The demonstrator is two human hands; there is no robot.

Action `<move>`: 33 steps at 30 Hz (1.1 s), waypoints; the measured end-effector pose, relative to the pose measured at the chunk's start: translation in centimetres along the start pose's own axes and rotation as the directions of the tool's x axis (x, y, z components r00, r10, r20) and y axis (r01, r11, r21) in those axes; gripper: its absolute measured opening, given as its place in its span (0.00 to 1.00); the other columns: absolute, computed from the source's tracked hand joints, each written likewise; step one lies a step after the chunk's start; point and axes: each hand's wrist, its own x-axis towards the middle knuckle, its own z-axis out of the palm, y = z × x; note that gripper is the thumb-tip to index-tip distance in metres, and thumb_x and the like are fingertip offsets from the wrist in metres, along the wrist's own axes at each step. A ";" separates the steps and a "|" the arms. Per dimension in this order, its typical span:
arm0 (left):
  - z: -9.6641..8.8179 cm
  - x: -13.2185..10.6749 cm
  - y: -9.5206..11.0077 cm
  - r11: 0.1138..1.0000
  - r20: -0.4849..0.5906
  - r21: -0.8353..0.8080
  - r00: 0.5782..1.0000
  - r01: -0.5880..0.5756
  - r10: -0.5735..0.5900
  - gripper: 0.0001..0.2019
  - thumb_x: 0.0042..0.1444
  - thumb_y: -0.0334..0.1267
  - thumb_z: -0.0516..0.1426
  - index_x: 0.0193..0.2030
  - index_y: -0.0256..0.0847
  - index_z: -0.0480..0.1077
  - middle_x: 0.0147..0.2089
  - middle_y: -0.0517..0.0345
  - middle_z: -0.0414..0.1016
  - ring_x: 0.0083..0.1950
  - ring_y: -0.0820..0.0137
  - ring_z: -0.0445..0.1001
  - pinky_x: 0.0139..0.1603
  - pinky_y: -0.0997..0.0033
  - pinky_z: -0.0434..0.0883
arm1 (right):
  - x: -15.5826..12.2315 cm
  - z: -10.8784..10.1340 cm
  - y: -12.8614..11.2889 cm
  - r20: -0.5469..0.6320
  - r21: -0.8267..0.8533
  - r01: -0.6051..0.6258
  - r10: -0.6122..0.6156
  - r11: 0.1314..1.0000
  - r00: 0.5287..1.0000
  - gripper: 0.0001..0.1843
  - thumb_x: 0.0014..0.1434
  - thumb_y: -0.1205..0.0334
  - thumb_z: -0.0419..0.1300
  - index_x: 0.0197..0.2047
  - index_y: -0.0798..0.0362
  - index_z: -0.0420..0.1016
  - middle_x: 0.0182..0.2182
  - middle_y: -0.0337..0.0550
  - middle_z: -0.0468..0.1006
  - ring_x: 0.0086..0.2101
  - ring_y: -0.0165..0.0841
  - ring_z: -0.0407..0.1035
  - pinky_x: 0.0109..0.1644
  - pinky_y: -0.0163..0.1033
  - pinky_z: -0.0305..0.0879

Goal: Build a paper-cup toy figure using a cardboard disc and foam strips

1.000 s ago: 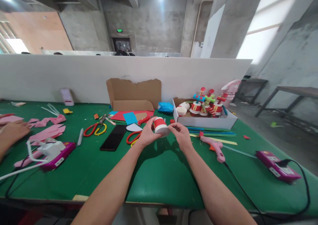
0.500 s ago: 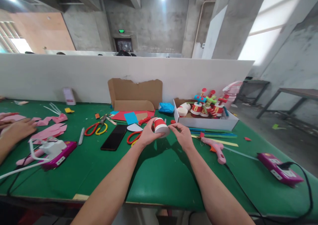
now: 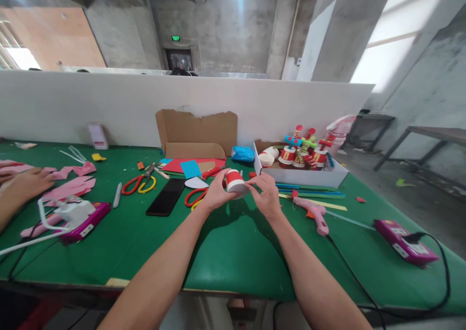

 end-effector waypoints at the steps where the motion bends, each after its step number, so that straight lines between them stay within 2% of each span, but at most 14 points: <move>1: 0.0 0.0 0.1 1.000 0.010 -0.009 1.000 0.004 -0.004 0.37 0.36 0.34 0.65 0.57 0.39 0.60 0.58 0.47 0.67 0.55 0.58 0.69 0.55 0.59 0.68 | 0.0 0.0 -0.1 0.000 0.012 -0.024 0.024 1.000 1.000 0.07 0.59 0.61 0.58 0.30 0.48 0.75 0.28 0.40 0.78 0.37 0.37 0.71 0.54 0.48 0.60; 4: -0.2 -0.1 0.4 0.999 0.045 -0.044 0.999 0.021 -0.019 0.37 0.36 0.34 0.65 0.57 0.39 0.61 0.55 0.48 0.68 0.52 0.58 0.71 0.52 0.58 0.69 | 0.1 -0.1 -0.3 -0.007 0.081 -0.152 0.153 0.985 0.988 0.09 0.59 0.59 0.56 0.29 0.50 0.72 0.29 0.41 0.77 0.37 0.37 0.70 0.48 0.44 0.62; 7: -0.4 -0.1 0.3 0.990 0.065 -0.128 0.997 0.052 -0.044 0.37 0.35 0.36 0.67 0.56 0.40 0.62 0.53 0.50 0.70 0.49 0.60 0.72 0.49 0.60 0.70 | 0.3 -0.3 0.1 -0.035 0.172 -0.323 0.334 0.930 0.942 0.10 0.59 0.56 0.54 0.29 0.51 0.69 0.28 0.40 0.74 0.31 0.33 0.66 0.39 0.39 0.62; 10: -0.5 0.3 -0.2 0.943 -0.001 -0.323 0.997 0.077 -0.081 0.34 0.36 0.38 0.67 0.53 0.41 0.64 0.51 0.52 0.72 0.49 0.61 0.72 0.49 0.63 0.69 | 0.3 -0.3 1.1 -0.071 0.283 -0.452 0.488 0.846 0.870 0.14 0.59 0.52 0.52 0.27 0.51 0.65 0.23 0.36 0.68 0.26 0.30 0.61 0.33 0.36 0.58; 12: -0.7 0.7 -0.6 0.860 -0.068 -0.503 0.988 0.086 -0.139 0.30 0.38 0.40 0.67 0.50 0.40 0.66 0.50 0.52 0.73 0.49 0.62 0.72 0.50 0.63 0.69 | 0.3 -0.1 1.7 -0.073 0.354 -0.480 0.536 0.802 0.841 0.17 0.59 0.50 0.51 0.23 0.51 0.62 0.20 0.35 0.64 0.25 0.29 0.58 0.32 0.35 0.56; 14: -0.9 1.0 -0.9 0.752 -0.099 -0.651 0.971 0.103 -0.218 0.26 0.41 0.43 0.65 0.47 0.38 0.68 0.46 0.52 0.75 0.46 0.64 0.73 0.48 0.63 0.70 | 0.2 0.2 1.8 -0.045 0.396 -0.499 0.559 0.771 0.828 0.21 0.59 0.47 0.50 0.20 0.50 0.59 0.18 0.35 0.62 0.24 0.29 0.57 0.31 0.35 0.55; 17: -1.3 1.4 -1.2 0.634 -0.087 -0.762 0.949 0.133 -0.303 0.22 0.44 0.48 0.63 0.43 0.37 0.69 0.39 0.54 0.76 0.35 0.69 0.74 0.40 0.66 0.71 | 0.0 0.6 1.2 0.058 0.389 -0.544 0.570 0.743 0.820 0.25 0.59 0.44 0.48 0.17 0.50 0.57 0.16 0.35 0.61 0.22 0.28 0.56 0.30 0.35 0.54; 20: -1.4 1.4 -1.2 0.552 -0.049 -0.818 0.935 0.164 -0.351 0.21 0.45 0.52 0.62 0.39 0.37 0.70 0.33 0.58 0.75 0.30 0.73 0.72 0.33 0.70 0.69 | 0.0 0.8 0.3 0.145 0.371 -0.508 0.492 0.778 0.859 0.22 0.59 0.46 0.49 0.20 0.50 0.59 0.19 0.35 0.62 0.24 0.29 0.57 0.30 0.35 0.55; 23: -1.3 1.3 -1.2 0.510 -0.037 -0.844 0.931 0.166 -0.364 0.19 0.44 0.49 0.62 0.40 0.38 0.70 0.33 0.60 0.75 0.30 0.72 0.72 0.33 0.71 0.68 | 0.1 0.7 -0.5 0.166 0.360 -0.410 0.376 0.838 0.912 0.15 0.58 0.50 0.52 0.25 0.50 0.60 0.23 0.35 0.63 0.26 0.29 0.58 0.32 0.34 0.57; 26: -1.1 1.2 -1.0 0.544 -0.072 -0.831 0.950 0.111 -0.305 0.20 0.42 0.42 0.63 0.42 0.40 0.69 0.38 0.59 0.76 0.38 0.69 0.73 0.41 0.68 0.69 | 0.0 0.6 -0.8 0.187 0.269 -0.363 0.321 0.892 0.928 0.14 0.60 0.52 0.50 0.26 0.50 0.60 0.23 0.35 0.64 0.26 0.29 0.59 0.32 0.34 0.56; 28: -0.9 1.1 -1.0 0.609 -0.096 -0.789 0.964 0.079 -0.249 0.22 0.40 0.38 0.64 0.44 0.40 0.68 0.40 0.59 0.75 0.43 0.68 0.73 0.46 0.67 0.68 | -0.1 0.6 -0.7 0.208 0.172 -0.364 0.328 0.915 0.922 0.20 0.61 0.51 0.48 0.21 0.51 0.58 0.19 0.34 0.62 0.24 0.28 0.58 0.31 0.34 0.55; 30: -0.8 1.0 -0.9 0.693 -0.125 -0.718 0.970 0.055 -0.207 0.28 0.36 0.35 0.66 0.47 0.41 0.65 0.41 0.59 0.74 0.44 0.68 0.72 0.48 0.67 0.68 | -0.2 0.6 -0.4 0.224 0.089 -0.360 0.334 0.929 0.916 0.24 0.60 0.49 0.51 0.17 0.51 0.56 0.16 0.34 0.60 0.22 0.28 0.57 0.30 0.35 0.55; 33: -0.7 0.8 -0.8 0.797 -0.153 -0.603 0.981 0.004 -0.121 0.34 0.32 0.32 0.68 0.50 0.43 0.62 0.46 0.57 0.72 0.46 0.67 0.72 0.47 0.68 0.68 | -0.2 0.6 0.0 0.215 0.064 -0.332 0.312 0.941 0.926 0.19 0.56 0.51 0.57 0.19 0.51 0.65 0.19 0.36 0.68 0.25 0.31 0.63 0.33 0.35 0.58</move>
